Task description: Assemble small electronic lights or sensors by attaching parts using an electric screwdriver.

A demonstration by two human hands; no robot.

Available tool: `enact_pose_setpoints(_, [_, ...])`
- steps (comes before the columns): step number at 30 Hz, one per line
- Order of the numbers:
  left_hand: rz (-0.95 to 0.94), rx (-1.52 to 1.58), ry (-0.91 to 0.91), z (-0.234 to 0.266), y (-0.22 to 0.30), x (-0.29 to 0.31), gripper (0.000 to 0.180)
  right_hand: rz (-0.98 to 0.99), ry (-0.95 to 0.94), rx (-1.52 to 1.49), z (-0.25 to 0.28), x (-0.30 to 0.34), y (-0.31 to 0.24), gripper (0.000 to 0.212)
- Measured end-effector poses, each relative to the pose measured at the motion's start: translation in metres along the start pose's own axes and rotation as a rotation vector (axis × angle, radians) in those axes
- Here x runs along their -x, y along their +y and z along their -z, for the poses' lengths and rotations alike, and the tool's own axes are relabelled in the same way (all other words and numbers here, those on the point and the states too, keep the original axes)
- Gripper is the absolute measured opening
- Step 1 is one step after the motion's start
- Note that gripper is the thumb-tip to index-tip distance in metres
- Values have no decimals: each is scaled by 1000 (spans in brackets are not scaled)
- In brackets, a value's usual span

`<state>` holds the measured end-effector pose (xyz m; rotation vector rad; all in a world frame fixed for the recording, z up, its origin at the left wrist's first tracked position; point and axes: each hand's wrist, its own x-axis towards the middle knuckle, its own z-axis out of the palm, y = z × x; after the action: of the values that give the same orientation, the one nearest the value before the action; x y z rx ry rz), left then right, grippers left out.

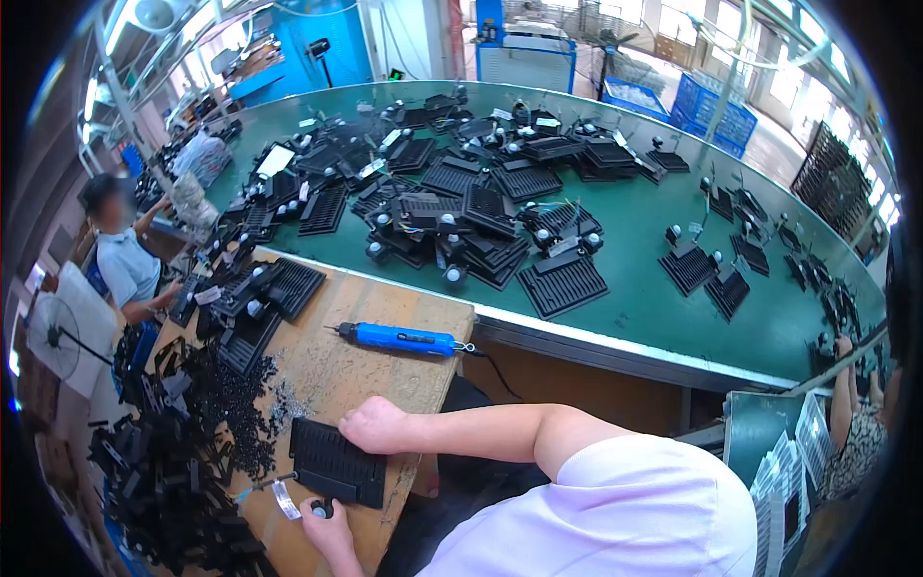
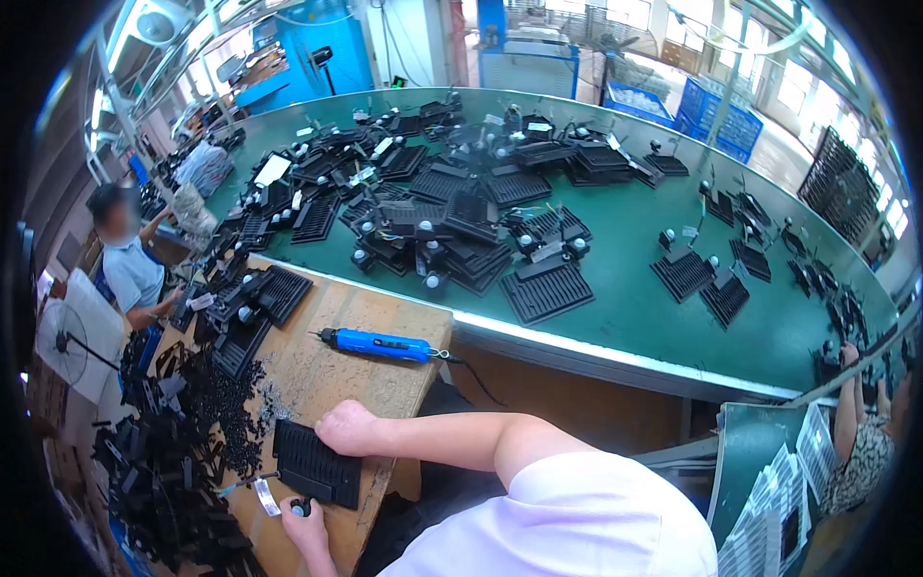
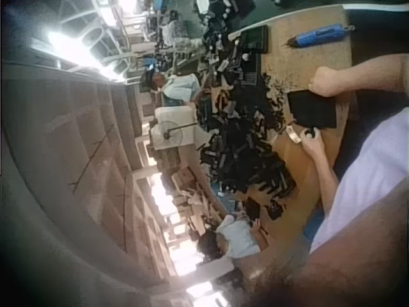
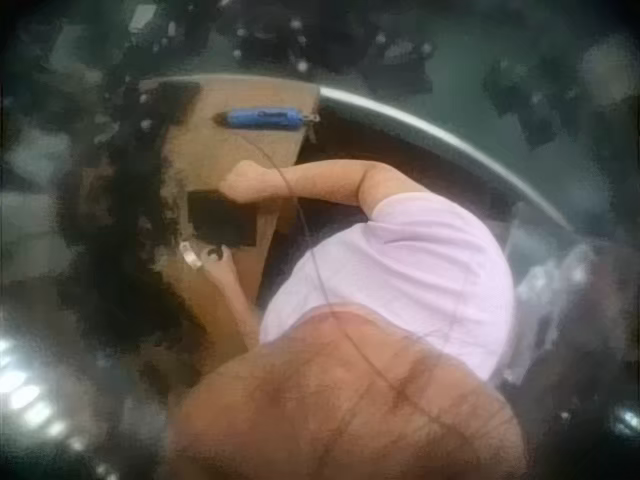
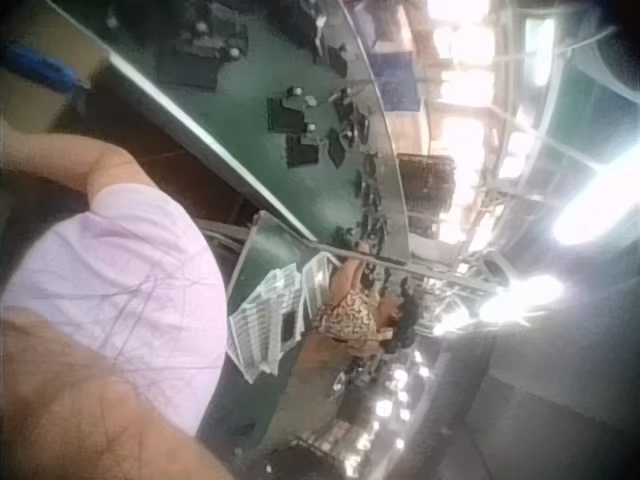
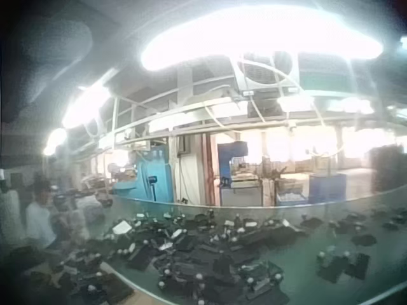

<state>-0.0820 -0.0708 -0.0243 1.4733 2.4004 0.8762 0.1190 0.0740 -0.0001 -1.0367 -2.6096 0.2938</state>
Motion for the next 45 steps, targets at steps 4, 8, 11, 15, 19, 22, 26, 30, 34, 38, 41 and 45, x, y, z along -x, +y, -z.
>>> enact_pose_setpoints(4, [-57, 96, 37, 14, 27, 2, 32, -22, 75, -42, 46, 11, 0, 14])
enact_pose_setpoints(8, [-437, 192, 205, 40, 107, 3, 52, -201, 138, -320, 107, 36, 31, 12])
enact_pose_setpoints(11, [-307, 681, -93, 35, 146, -9, 64, -241, 95, 152, 169, 61, 88, 18])
enact_pose_setpoints(15, [-388, 522, -309, -48, 147, -40, 65, -751, 482, -101, 240, 110, 183, 23])
enact_pose_setpoints(19, [-517, 314, -314, -114, 138, -38, 58, -953, 738, 26, 270, 155, 336, 29])
enact_pose_setpoints(22, [-713, 11, -188, -115, 138, -32, 48, -1299, 683, 8, 285, 165, 446, 34])
enact_pose_setpoints(26, [-619, -110, -328, -97, 151, -29, 42, -1343, 593, 131, 278, 170, 558, 33])
enact_pose_setpoints(30, [-645, -74, -378, -109, 158, -33, 42, -1267, 943, 53, 270, 197, 635, 31])
enact_pose_setpoints(34, [-667, -208, -382, -95, 167, -35, 39, -1247, 617, -28, 268, 119, 571, 39])
enact_pose_setpoints(38, [-772, -221, -322, -94, 181, -37, 34, -1154, 680, 124, 293, 190, 520, 37])
enact_pose_setpoints(41, [-716, -224, -208, -104, 178, -30, 36, -1269, 938, 573, 322, 304, 472, 32])
enact_pose_setpoints(45, [-710, -189, -180, -103, 169, -32, 36, -1724, 992, 673, 300, 514, 472, 51])
